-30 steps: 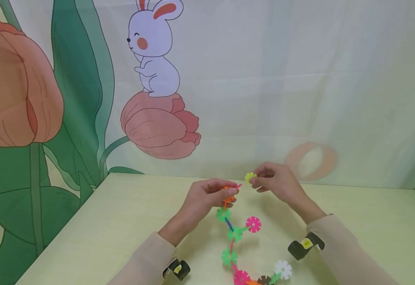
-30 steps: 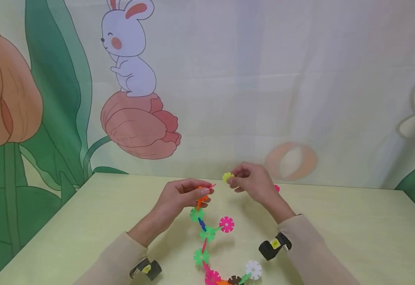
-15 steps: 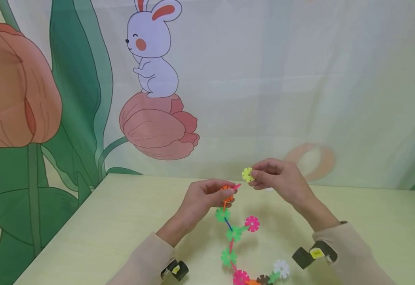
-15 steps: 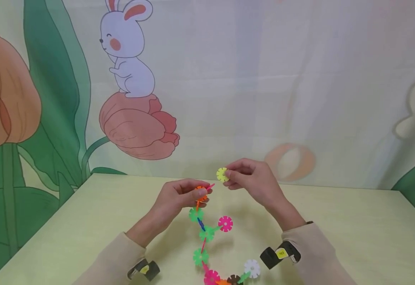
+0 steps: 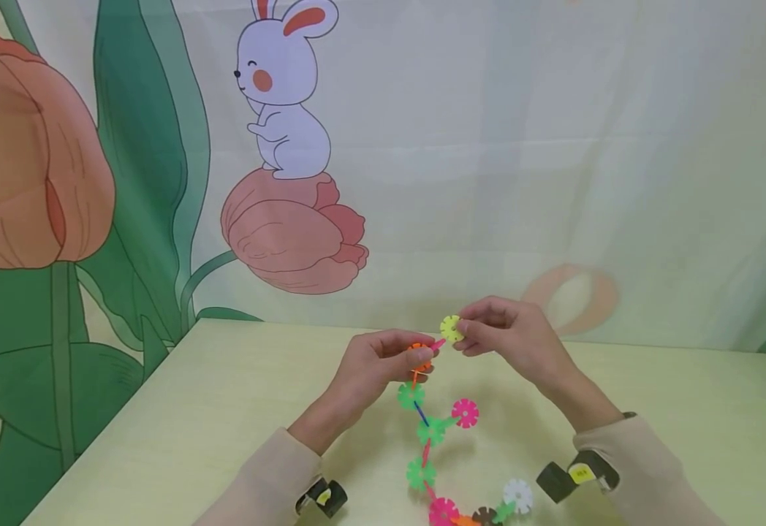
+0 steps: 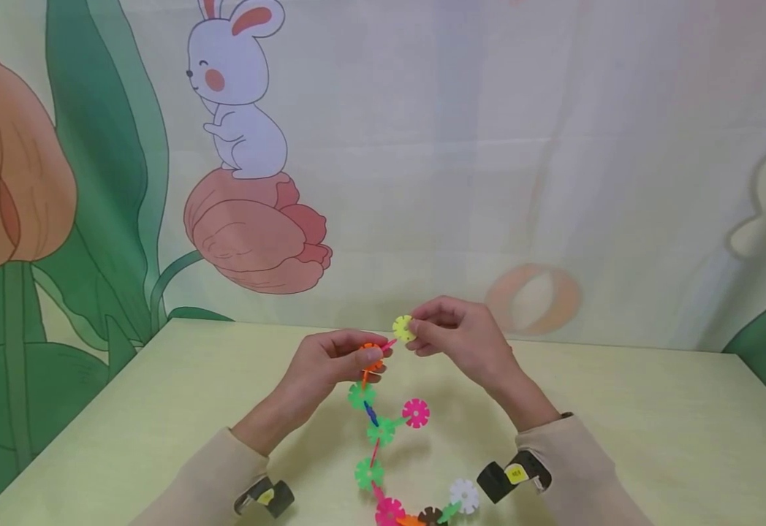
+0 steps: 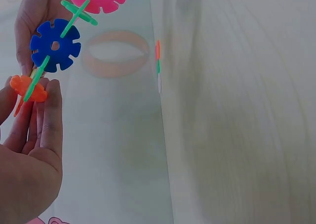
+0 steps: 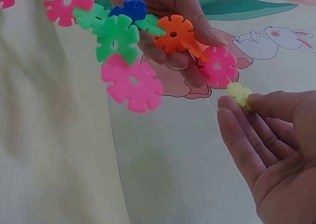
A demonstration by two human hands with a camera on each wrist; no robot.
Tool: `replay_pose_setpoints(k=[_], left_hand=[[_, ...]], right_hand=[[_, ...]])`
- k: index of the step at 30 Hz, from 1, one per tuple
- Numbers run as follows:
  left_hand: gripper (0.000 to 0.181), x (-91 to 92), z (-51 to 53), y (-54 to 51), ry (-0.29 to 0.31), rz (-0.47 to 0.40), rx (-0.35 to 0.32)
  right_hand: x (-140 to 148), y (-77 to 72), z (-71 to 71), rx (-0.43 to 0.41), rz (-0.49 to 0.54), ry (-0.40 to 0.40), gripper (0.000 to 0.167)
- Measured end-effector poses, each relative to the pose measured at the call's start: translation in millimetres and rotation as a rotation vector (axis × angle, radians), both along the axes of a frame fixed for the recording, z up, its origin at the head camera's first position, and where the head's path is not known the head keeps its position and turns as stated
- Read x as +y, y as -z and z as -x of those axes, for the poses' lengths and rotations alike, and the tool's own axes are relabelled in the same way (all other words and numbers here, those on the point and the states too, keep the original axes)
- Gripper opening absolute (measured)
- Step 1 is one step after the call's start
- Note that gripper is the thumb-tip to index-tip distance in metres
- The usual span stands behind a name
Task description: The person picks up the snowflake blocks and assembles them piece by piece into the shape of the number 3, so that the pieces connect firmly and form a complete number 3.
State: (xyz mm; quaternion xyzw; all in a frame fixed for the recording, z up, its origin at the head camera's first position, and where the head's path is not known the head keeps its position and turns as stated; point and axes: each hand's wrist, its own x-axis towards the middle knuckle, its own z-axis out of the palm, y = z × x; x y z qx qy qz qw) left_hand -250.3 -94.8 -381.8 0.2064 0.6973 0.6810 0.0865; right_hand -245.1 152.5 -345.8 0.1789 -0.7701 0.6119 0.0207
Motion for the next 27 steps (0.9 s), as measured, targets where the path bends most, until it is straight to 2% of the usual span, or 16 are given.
replay_pose_setpoints(k=[19,27], left_hand=[[0.027,0.9,-0.5,0.7,-0.013,0.018,0.006],[0.027,1.9,-0.1,1.2,-0.015,0.009,0.006]], right_hand=[[-1.0,4.0,1.3,-0.009,0.027,-0.025,0.022],[-2.5,4.0,1.1,-0.041,0.043,-0.041,0.023]])
